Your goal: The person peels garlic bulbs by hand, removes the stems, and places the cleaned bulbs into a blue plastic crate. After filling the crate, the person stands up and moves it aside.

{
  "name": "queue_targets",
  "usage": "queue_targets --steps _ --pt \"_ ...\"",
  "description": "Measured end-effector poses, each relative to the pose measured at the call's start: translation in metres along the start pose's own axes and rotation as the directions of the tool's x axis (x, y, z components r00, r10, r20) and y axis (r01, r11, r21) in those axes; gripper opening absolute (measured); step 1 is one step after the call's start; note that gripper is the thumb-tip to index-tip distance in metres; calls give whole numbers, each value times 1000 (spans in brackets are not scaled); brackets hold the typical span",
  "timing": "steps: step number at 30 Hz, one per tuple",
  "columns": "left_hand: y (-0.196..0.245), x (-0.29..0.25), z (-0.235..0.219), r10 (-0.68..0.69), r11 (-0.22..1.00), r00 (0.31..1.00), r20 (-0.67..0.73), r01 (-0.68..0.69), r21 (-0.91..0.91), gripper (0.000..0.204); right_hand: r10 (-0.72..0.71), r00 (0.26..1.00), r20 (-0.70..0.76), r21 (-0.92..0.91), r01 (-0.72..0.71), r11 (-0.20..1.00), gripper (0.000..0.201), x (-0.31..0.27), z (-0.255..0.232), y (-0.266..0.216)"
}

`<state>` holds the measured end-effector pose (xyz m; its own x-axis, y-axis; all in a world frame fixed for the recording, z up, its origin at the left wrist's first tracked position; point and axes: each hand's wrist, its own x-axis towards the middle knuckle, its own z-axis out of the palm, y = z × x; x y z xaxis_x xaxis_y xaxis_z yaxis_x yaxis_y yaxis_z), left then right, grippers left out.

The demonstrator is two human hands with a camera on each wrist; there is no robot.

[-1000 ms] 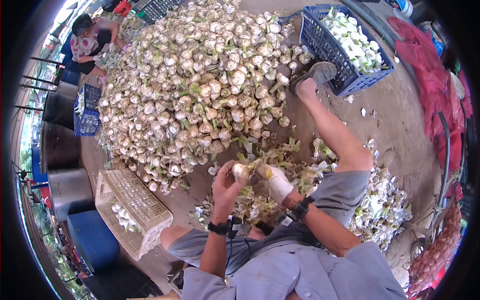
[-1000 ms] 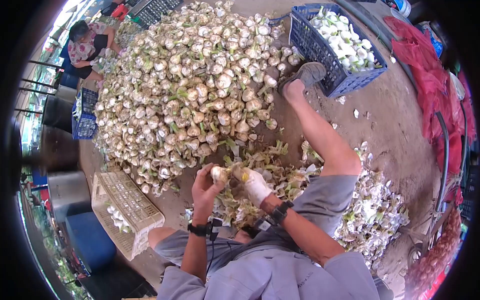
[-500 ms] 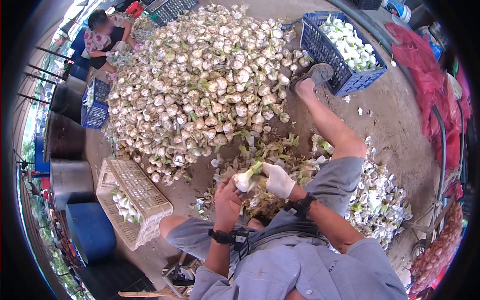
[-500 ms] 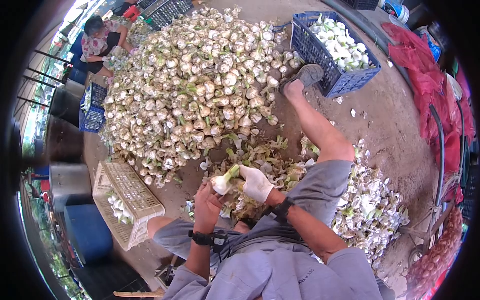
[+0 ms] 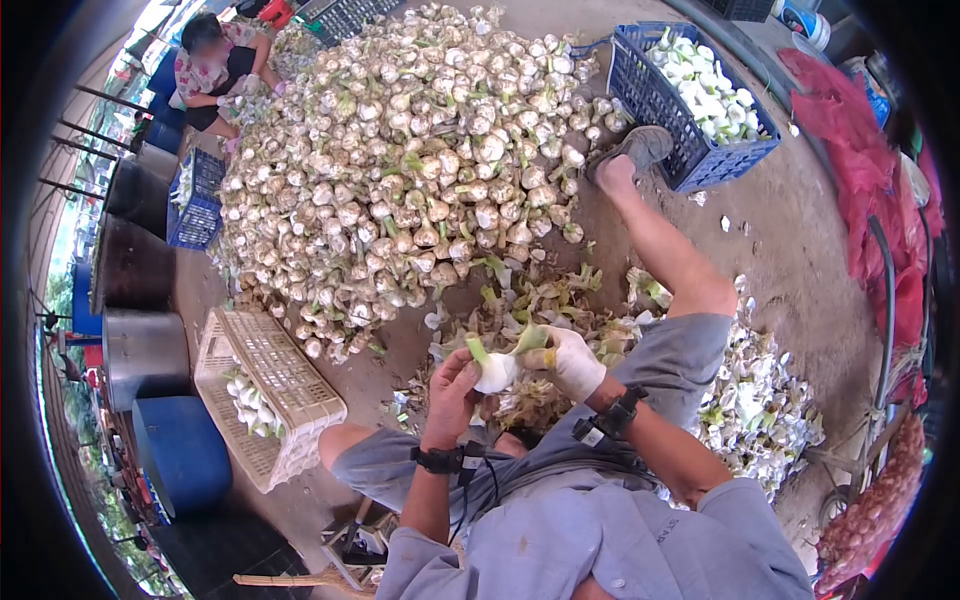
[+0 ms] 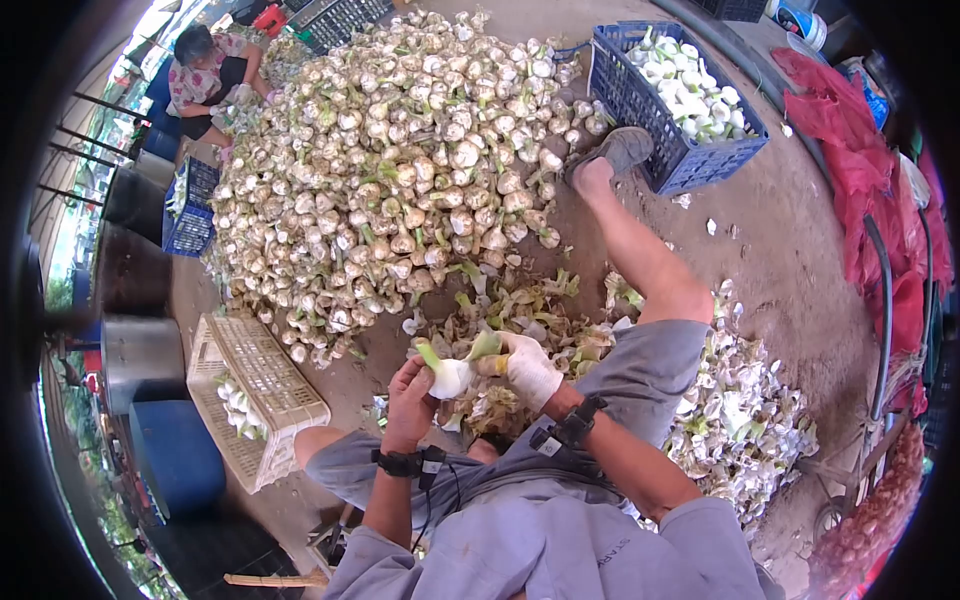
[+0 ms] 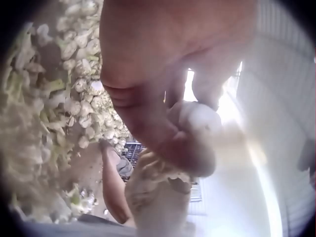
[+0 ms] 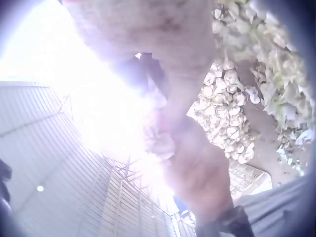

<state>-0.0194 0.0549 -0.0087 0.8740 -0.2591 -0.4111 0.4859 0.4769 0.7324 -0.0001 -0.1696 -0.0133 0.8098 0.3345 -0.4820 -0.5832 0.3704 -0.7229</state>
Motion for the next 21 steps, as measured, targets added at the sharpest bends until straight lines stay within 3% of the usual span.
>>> queue_targets --steps 1,3,4,5,6,7,8,10,12,13,15,17,19,20,21 --pt "4 0 6 -5 1000 1000 -2 5 -2 25 74 997 31 252 -79 965 27 -1 -1 0" --pt "14 2 17 -123 991 992 27 124 -58 24 60 998 -1 288 -58 956 26 -1 0 -3" --pt "11 5 16 -125 990 992 27 126 -57 24 47 998 -32 323 -34 946 24 0 0 -4" --pt "4 9 14 -37 996 998 -57 42 82 22 48 998 -33 325 -35 945 24 2 -1 -5" --pt "-3 13 11 61 974 990 -127 -31 225 21 -6 1000 -25 47 7 999 26 4 -3 -6" --pt "-8 16 9 55 974 990 -130 -25 226 21 -52 999 -2 -231 50 972 28 7 -5 -6" --pt "-12 17 6 20 975 981 -195 24 221 20 -91 995 45 -327 100 940 32 7 -2 -6" --pt "-22 21 -2 -14 974 964 -267 73 212 19 -85 994 62 -373 102 922 32 13 0 -3" --pt "-31 26 -9 66 990 969 -240 -93 -105 20 -156 988 13 -447 145 883 30 22 -5 4" --pt "-27 26 -4 65 990 968 -242 -93 -104 20 -154 988 14 -445 143 884 30 30 -13 10" --pt "-11 27 9 59 946 980 -190 -116 -303 24 -120 965 -232 -832 -133 539 31 45 -31 17" --pt "-10 31 3 64 944 976 -209 -127 -303 31 -63 978 -201 -811 -130 571 37 40 -41 24" --pt "-6 38 0 61 937 983 -175 -117 -330 35 192 975 116 -934 41 354 49 37 -41 26" --pt "-5 43 -3 58 937 983 -173 -113 -330 35 266 962 66 -957 -14 288 52 34 -35 25" --pt "-6 49 -6 68 939 982 -178 -124 -322 36 221 971 91 -945 14 327 49 31 -33 23"
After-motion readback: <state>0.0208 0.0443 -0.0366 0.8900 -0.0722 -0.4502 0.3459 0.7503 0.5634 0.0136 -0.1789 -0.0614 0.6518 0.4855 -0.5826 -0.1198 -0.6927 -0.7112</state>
